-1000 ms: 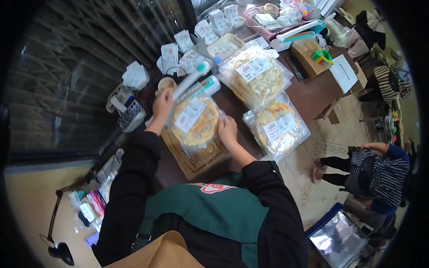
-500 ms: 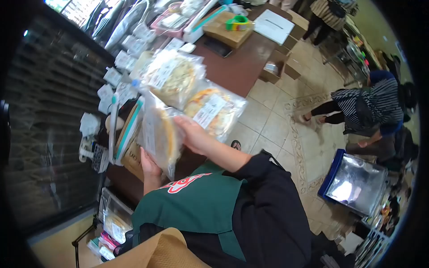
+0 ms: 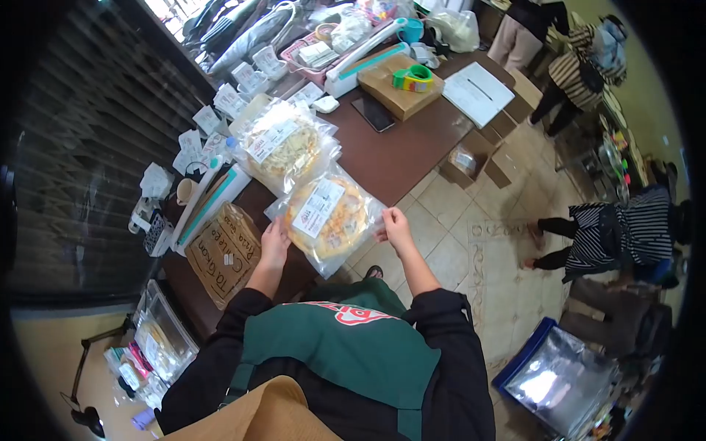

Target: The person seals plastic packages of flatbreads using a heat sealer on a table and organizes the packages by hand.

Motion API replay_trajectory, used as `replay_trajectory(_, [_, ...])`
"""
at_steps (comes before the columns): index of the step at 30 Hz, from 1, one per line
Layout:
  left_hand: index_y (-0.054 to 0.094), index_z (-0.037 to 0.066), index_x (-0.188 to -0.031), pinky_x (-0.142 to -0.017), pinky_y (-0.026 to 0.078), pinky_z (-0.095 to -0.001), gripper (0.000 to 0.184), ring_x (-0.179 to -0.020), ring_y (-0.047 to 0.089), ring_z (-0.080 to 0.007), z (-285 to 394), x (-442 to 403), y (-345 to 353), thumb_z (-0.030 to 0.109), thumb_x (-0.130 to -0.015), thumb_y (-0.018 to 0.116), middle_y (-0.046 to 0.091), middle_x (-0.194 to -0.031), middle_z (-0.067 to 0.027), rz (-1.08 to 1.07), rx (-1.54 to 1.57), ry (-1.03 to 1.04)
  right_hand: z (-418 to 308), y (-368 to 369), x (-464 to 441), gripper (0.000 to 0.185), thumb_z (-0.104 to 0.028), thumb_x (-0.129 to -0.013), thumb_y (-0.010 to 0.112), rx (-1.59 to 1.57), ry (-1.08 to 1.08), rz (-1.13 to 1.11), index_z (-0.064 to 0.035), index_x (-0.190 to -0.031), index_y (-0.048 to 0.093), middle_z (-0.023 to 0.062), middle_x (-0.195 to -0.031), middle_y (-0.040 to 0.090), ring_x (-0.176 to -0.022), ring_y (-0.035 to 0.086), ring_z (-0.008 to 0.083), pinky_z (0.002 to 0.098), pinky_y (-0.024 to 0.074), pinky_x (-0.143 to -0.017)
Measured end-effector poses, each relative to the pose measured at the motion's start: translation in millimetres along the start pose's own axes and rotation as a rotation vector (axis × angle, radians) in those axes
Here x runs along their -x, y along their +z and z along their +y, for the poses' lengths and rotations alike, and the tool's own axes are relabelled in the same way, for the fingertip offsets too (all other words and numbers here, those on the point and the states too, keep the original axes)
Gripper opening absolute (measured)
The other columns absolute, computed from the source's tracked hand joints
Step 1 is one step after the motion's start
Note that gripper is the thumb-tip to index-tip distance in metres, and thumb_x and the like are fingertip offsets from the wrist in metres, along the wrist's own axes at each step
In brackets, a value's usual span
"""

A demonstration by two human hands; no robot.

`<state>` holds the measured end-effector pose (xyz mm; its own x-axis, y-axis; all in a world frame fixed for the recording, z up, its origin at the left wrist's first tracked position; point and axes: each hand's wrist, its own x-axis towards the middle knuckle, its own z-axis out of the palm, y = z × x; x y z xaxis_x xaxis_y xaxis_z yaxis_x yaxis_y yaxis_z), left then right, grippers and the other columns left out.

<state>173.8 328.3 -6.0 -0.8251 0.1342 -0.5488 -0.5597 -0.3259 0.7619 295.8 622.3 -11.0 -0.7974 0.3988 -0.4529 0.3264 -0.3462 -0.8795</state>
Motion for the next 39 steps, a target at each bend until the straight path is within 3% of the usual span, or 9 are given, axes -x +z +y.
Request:
replay_trajectory(6, [0.045,-0.001,-0.127,-0.091,0.051,-0.0415,0.049,-0.112,0.058,-0.0305,-9,31,-17,0.040,-0.100,0.046,0.055,-0.127,-0.0183,0.129,0.081,0.076,7,-31,0,0.022,-0.030,-0.099,0.048,0.066,0.073,-0.014,-0.0091,-0.103,0.052,0.0074,-0.083,0.057,-0.051,0.058,0.0182,0.0293,0.0470,-0.040])
replay_trajectory(8, [0.042,-0.001,-0.131,-0.094,0.049,-0.0448,0.055,-0.115,0.056,-0.0312,-8,46,-22,0.044,-0.100,0.043,0.051,-0.132,-0.0204,0.166,0.106,0.095,1,-29,7,0.034,-0.041,-0.097,0.049,0.078,0.174,-0.076,-0.0078,-0.103,0.053,0.0083,-0.084,0.058,-0.051,0.059,0.0179,0.0268,0.0467,-0.041])
replay_trajectory(14, [0.048,0.007,-0.129,-0.093,0.045,-0.0332,0.045,-0.111,0.056,-0.0200,-39,96,-75,0.041,-0.100,0.044,0.056,-0.127,-0.0107,0.206,-0.101,0.277,44,-15,43,0.048,-0.050,-0.096,0.047,0.498,0.576,-0.831,-0.0042,-0.101,0.058,0.0112,-0.091,0.064,-0.069,0.064,0.0190,0.0310,0.0528,-0.059])
replay_trajectory(19, [0.052,0.008,-0.126,-0.086,0.045,-0.0286,0.044,-0.103,0.056,-0.0128,-86,185,-158,0.042,-0.099,0.047,0.058,-0.121,-0.0042,0.353,-0.063,0.279,132,56,81,0.041,-0.038,-0.097,0.050,1.077,0.062,-0.823,0.0007,-0.099,0.062,0.0101,-0.088,0.067,-0.085,0.061,0.0153,0.0301,0.0493,-0.072])
replay_trajectory(22, [0.052,0.009,-0.126,-0.086,0.046,-0.0298,0.043,-0.102,0.055,-0.0134,-138,251,-229,0.042,-0.098,0.049,0.058,-0.120,-0.0039,0.503,0.009,0.236,142,127,115,0.040,-0.037,-0.097,0.050,1.057,-0.287,-1.170,0.0011,-0.099,0.063,0.0089,-0.091,0.067,-0.082,0.062,0.0150,0.0306,0.0492,-0.072])
replay_trajectory(25, [0.057,0.004,-0.118,-0.076,0.048,-0.0274,0.041,-0.092,0.058,-0.0134,-170,336,-278,0.037,-0.094,0.058,0.064,-0.105,-0.0060,0.801,0.195,0.249,169,212,143,0.034,-0.037,-0.099,0.046,0.925,0.199,-1.214,-0.0057,-0.104,0.057,0.0066,-0.095,0.064,-0.082,0.064,0.0186,0.0337,0.0518,-0.072])
replay_trajectory(27, [0.056,0.004,-0.118,-0.075,0.047,-0.0272,0.042,-0.092,0.058,-0.0137,-207,384,-313,0.038,-0.095,0.057,0.064,-0.107,-0.0067,0.916,0.326,0.246,169,269,182,0.033,-0.039,-0.099,0.048,0.860,0.223,-1.231,-0.0077,-0.099,0.059,0.0051,-0.091,0.066,-0.078,0.062,0.0124,0.0271,0.0481,-0.065])
replay_trajectory(30, [0.055,0.002,-0.117,-0.074,0.048,-0.0274,0.043,-0.089,0.059,-0.0132,-257,456,-339,0.039,-0.096,0.054,0.064,-0.103,-0.0081,1.154,0.389,0.188,178,348,225,0.033,-0.039,-0.098,0.049,0.851,0.239,-1.368,-0.0082,-0.105,0.057,0.0064,-0.098,0.065,-0.080,0.064,0.0168,0.0312,0.0517,-0.068])
replay_trajectory(39, [0.056,-0.003,-0.115,-0.075,0.051,-0.0320,0.049,-0.081,0.060,-0.0173,-359,520,-261,0.042,-0.097,0.046,0.065,-0.104,-0.0123,1.653,0.839,0.177,235,566,310,0.060,-0.049,-0.094,0.050,0.894,0.190,-1.559,-0.0092,-0.137,0.037,0.0149,-0.134,0.049,-0.109,0.056,0.0330,0.0442,0.0492,-0.084])
